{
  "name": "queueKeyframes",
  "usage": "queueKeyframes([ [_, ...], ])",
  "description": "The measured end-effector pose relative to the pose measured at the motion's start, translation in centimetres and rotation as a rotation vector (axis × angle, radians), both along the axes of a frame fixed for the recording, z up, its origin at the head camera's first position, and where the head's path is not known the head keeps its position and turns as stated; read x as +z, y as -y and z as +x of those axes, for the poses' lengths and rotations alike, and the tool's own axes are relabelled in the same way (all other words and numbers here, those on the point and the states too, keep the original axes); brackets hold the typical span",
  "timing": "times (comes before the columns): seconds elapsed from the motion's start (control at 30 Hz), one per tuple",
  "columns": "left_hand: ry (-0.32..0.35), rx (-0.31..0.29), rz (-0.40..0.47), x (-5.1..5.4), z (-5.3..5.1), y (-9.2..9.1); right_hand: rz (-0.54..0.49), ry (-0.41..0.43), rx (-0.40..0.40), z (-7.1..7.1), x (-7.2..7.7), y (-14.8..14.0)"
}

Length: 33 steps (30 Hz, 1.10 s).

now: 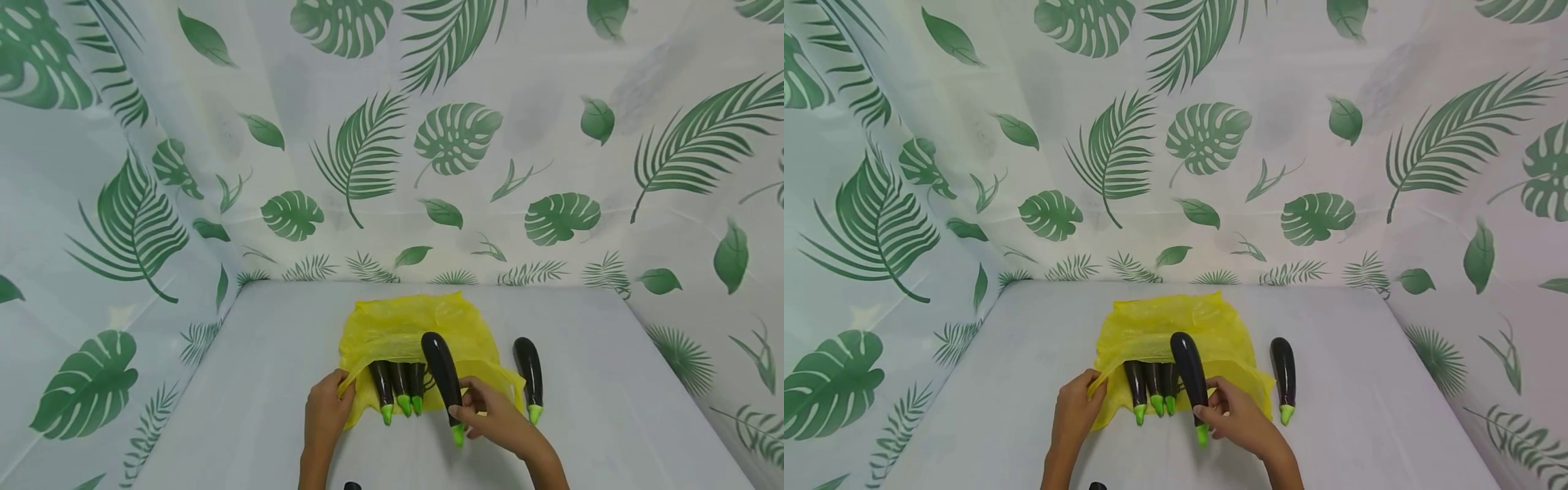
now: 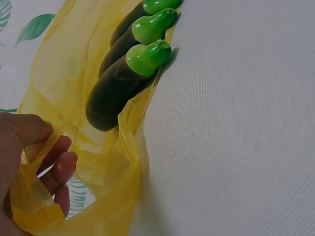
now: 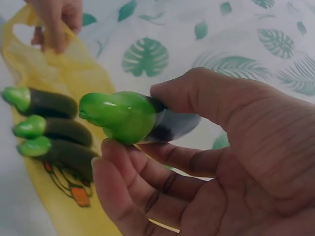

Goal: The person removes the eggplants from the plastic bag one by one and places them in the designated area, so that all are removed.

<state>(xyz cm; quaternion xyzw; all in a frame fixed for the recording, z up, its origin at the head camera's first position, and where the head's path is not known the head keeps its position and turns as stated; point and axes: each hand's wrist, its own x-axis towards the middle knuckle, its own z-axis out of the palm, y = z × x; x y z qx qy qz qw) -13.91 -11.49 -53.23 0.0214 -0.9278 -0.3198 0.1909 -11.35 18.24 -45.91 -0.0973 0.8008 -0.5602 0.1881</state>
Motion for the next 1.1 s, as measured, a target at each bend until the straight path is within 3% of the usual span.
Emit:
queueKeyframes([
  [0.33, 0.022, -0.002, 0.003, 0.0, 0.0, 0.0, 0.015, -0.043, -0.186, -0.1, 0.8, -2.1],
  [0.47, 0.017, -0.005, 0.007, 0.0, 0.1, 0.0, 0.039, -0.023, -0.27, -0.2, 1.0, -2.7],
  [1.1, 0.016, -0.003, -0.001, 0.0, 0.1, 0.0, 0.081, -0.046, -0.439, -0.2, 1.6, -4.9],
])
